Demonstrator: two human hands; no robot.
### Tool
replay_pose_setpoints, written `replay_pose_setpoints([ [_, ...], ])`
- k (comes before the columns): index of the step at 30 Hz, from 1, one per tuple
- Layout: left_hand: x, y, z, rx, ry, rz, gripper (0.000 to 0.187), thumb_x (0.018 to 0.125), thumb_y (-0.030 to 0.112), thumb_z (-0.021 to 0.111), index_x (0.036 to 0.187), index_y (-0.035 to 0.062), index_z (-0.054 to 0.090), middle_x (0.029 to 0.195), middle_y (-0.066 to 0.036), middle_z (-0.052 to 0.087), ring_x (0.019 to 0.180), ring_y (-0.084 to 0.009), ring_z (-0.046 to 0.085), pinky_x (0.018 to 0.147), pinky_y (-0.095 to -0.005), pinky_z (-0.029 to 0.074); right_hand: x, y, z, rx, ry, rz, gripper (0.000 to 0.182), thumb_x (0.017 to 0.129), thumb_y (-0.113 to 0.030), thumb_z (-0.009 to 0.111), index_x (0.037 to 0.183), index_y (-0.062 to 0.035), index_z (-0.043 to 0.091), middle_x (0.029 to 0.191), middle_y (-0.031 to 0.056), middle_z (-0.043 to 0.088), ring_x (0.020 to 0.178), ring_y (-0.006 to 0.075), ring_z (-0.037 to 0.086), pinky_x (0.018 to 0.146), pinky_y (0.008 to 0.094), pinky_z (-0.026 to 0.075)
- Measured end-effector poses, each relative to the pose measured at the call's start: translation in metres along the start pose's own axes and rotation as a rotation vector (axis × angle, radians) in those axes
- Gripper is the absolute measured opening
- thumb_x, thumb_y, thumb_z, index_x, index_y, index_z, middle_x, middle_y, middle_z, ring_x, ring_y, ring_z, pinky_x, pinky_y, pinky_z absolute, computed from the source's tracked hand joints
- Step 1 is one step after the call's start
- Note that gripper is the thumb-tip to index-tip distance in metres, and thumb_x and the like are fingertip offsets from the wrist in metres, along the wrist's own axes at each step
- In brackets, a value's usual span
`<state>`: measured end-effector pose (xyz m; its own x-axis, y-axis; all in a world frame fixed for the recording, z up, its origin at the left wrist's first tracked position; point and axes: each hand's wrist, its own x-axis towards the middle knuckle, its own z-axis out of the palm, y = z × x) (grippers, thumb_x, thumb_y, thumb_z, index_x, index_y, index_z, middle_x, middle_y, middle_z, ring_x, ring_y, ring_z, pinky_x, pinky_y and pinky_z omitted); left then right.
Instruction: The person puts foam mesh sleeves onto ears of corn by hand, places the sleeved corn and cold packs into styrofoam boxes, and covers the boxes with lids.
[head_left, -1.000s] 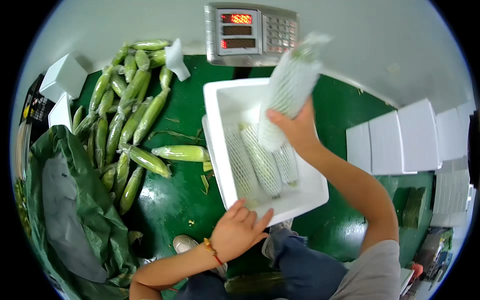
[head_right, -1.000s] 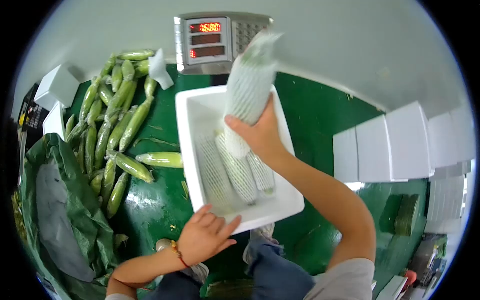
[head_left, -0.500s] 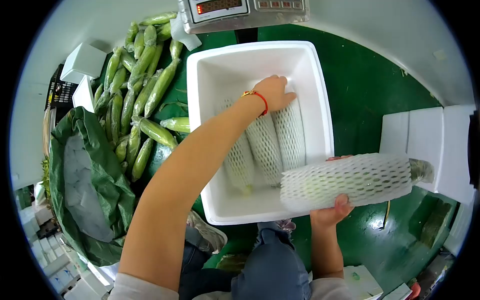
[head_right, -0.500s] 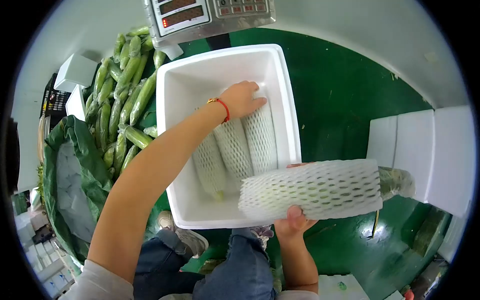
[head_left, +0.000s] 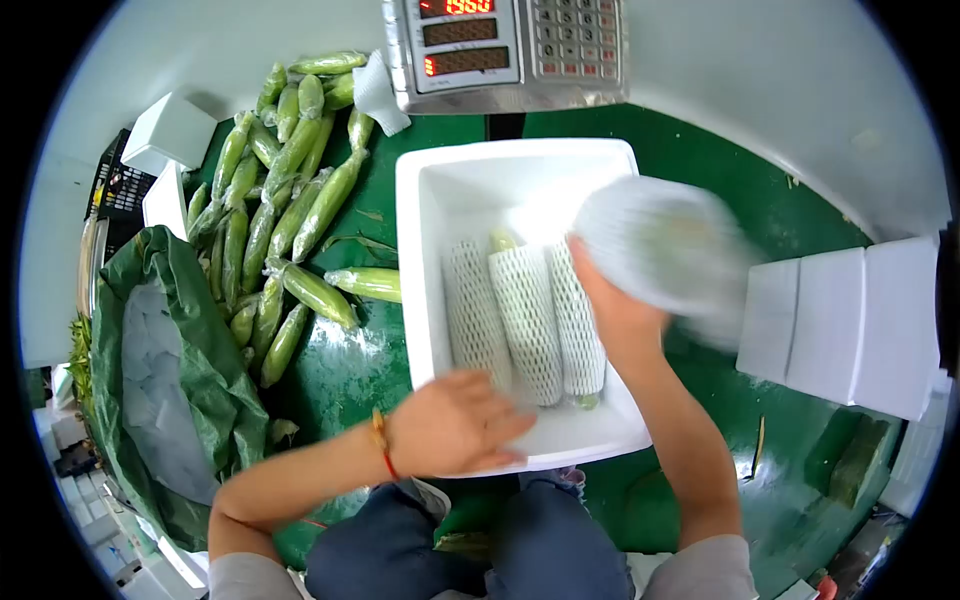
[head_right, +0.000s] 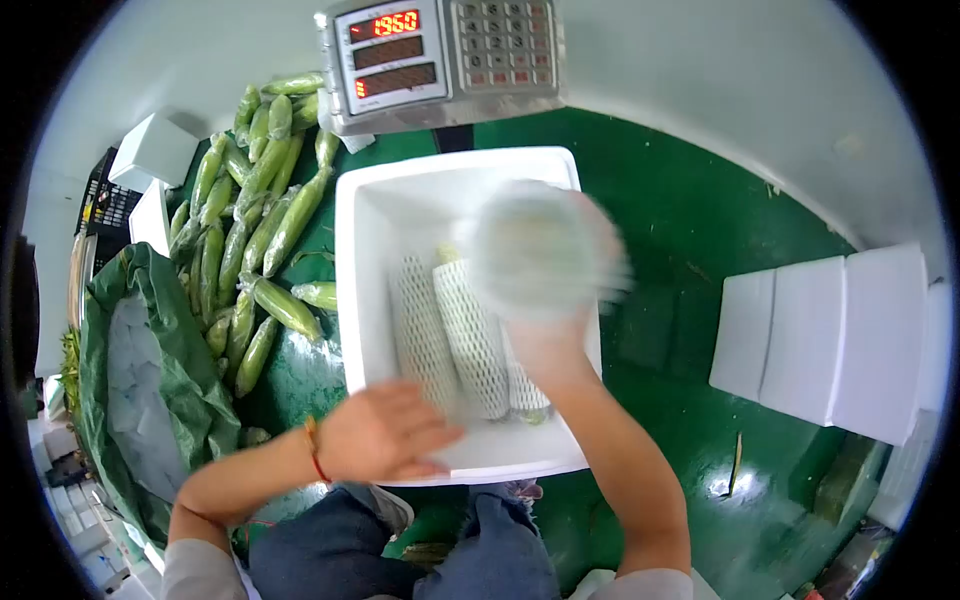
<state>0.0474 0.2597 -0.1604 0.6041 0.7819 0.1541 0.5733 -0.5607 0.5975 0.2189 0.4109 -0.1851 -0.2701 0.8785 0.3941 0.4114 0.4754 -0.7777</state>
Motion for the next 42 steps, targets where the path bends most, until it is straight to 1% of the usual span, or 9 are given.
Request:
replay_pose_setpoints([
  [1,-0.014,0.01,0.006,0.039,-0.002,-0.004,0.039,0.079,0.042,0.065,0.105,0.0118,0.064,0.075,-0.002,0.057,0.065,-0.0192,0.057,0.063,-0.0342,0.044,0.015,0.005,0.036,0.12,0.26,-0.138,0.069,0.065,-0.005,0.076,0.125,-0.0047,0.042,0.124,0.0144,0.047,0.113,0.0299,0.046,0.096,0.0428,0.037],
  [6,-0.036,0.02,0.022,0.14,0.006,-0.039,0.029,0.081,0.041,0.063,0.091,0.0134,0.063,0.058,0.004,0.047,0.057,-0.0129,0.053,0.055,-0.0288,0.036,0.027,0.03,0.109,-0.414,0.176,-0.332,0.07,0.059,0.0,0.073,0.122,-0.0077,0.044,0.12,0.0159,0.047,0.112,0.0382,0.042,0.097,0.0438,0.036],
  [13,-0.044,0.021,0.031,0.139,0.144,-0.053,0.024,0.082,0.037,0.063,0.087,0.0132,0.06,0.061,0.002,0.048,0.058,-0.0137,0.052,0.061,-0.028,0.035,0.01,0.045,0.121,-0.458,-0.094,-0.099,0.069,0.059,-0.002,0.076,0.121,-0.0053,0.046,0.119,0.0164,0.047,0.109,0.0386,0.044,0.095,0.0454,0.037],
  [23,-0.04,0.021,0.03,0.132,0.162,-0.05,0.024,0.08,0.038,0.063,0.083,0.0146,0.062,0.063,0.003,0.048,0.063,-0.0129,0.051,0.063,-0.0273,0.035,0.006,0.031,0.126,-0.453,-0.039,-0.122,0.068,0.061,-0.015,0.08,0.121,-0.0103,0.048,0.119,0.0095,0.048,0.114,0.0335,0.045,0.097,0.0543,0.036],
  [29,-0.041,0.024,0.03,0.173,0.182,-0.046,0.023,0.078,0.032,0.067,0.092,0.0136,0.064,0.067,0.004,0.05,0.065,-0.0113,0.051,0.062,-0.0267,0.036,0.021,0.039,0.118,-0.387,-0.129,-0.13,0.067,0.061,-0.02,0.079,0.119,-0.008,0.047,0.116,0.0105,0.049,0.111,0.0337,0.046,0.096,0.0532,0.037],
  [33,-0.05,0.014,0.012,-0.013,0.379,-0.037,0.044,0.074,0.036,0.074,0.106,0.0076,0.062,0.103,-0.008,0.062,0.096,-0.0246,0.058,0.084,-0.035,0.043,0.046,-0.017,0.089,0.227,0.229,-0.002,0.066,0.063,-0.023,0.08,0.115,-0.0009,0.045,0.11,0.0179,0.051,0.105,0.0356,0.05,0.089,0.0437,0.042],
  [35,-0.053,0.017,-0.019,0.135,0.634,-0.377,0.073,0.067,0.028,0.08,0.127,0.0003,0.048,0.126,-0.019,0.051,0.115,-0.0354,0.05,0.099,-0.0406,0.038,0.055,-0.073,0.05,0.554,0.016,0.053,0.065,0.07,-0.023,0.079,0.117,0.0022,0.042,0.107,0.0166,0.056,0.099,0.0269,0.057,0.086,0.0389,0.046],
  [37,-0.032,0.011,-0.041,-0.18,0.994,-0.37,0.098,0.067,0.028,0.082,0.14,-0.0008,0.023,0.138,-0.021,0.037,0.122,-0.0347,0.044,0.101,-0.043,0.037,0.044,-0.121,0.028,0.773,-0.271,0.128,0.065,0.077,-0.029,0.076,0.121,0.0029,0.041,0.11,0.0138,0.057,0.1,0.0199,0.058,0.087,0.0345,0.048],
  [42,-0.058,0.012,-0.027,-1.022,0.904,-0.597,0.11,0.062,0.025,0.082,0.143,0.0038,0.011,0.132,-0.016,0.04,0.121,-0.0283,0.045,0.099,-0.0403,0.04,-0.008,-0.113,0.012,0.878,-0.716,0.526,0.066,0.093,-0.029,0.057,0.144,-0.0006,0.025,0.135,0.014,0.043,0.122,0.0204,0.043,0.103,0.0335,0.035],
])
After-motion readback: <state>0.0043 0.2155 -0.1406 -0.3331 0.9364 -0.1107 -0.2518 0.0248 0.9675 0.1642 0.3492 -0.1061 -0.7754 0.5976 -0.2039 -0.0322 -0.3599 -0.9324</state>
